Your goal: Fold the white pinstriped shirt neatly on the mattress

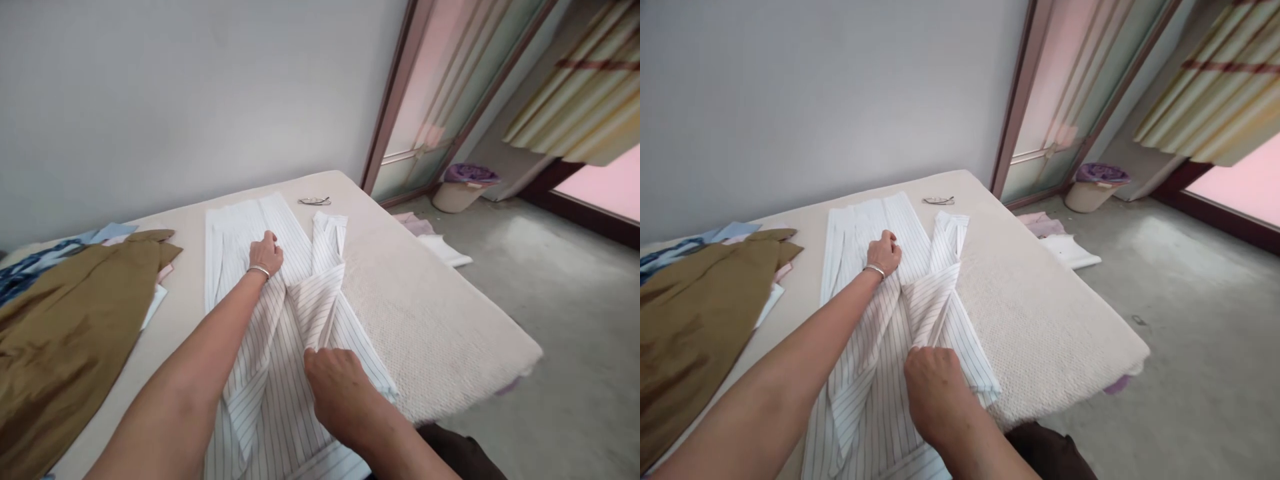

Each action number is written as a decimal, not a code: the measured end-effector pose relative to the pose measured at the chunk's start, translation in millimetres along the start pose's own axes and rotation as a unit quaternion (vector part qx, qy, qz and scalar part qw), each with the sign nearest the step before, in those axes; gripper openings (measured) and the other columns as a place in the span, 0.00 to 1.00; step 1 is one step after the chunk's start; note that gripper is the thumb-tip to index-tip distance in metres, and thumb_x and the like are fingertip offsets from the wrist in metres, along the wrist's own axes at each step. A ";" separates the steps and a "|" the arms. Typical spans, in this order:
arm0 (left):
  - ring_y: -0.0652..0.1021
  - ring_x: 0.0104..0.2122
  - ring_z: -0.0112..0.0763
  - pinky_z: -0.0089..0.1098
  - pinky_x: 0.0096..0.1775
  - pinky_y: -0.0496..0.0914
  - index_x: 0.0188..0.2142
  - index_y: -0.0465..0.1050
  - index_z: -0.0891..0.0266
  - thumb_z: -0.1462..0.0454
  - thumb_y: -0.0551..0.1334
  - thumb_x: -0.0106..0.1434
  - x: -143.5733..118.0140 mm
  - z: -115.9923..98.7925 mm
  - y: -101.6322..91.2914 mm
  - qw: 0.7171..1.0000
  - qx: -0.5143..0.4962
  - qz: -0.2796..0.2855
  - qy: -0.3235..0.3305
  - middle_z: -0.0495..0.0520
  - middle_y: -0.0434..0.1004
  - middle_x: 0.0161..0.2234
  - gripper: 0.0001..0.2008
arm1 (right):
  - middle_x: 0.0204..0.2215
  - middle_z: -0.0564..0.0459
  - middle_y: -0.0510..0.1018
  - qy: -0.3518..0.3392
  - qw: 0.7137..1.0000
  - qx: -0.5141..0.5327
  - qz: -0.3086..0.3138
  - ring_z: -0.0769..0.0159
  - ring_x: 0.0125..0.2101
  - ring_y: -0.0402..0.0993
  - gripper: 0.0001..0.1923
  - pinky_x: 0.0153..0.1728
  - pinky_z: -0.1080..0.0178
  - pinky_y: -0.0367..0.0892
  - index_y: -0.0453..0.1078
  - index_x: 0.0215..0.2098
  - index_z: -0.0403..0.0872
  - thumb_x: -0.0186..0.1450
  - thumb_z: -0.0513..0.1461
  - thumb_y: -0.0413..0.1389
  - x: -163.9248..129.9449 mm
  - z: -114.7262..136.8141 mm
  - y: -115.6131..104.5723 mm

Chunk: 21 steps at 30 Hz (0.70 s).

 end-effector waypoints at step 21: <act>0.74 0.39 0.33 0.40 0.52 0.62 0.51 0.58 0.60 0.67 0.56 0.67 1.1 0.6 7.3 1.000 0.022 0.007 0.013 0.49 0.76 0.38 0.14 | 0.32 0.52 0.76 0.075 0.986 0.149 0.015 0.69 0.29 0.67 0.19 0.28 0.65 0.57 0.69 0.32 0.46 0.71 0.50 0.48 -10.8 -73.2 -39.4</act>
Point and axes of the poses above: each hand's wrist, its own x-axis towards the middle knuckle, its own y-axis out of the palm, z = x × y, the point moved 1 cm from there along x, towards the middle knuckle
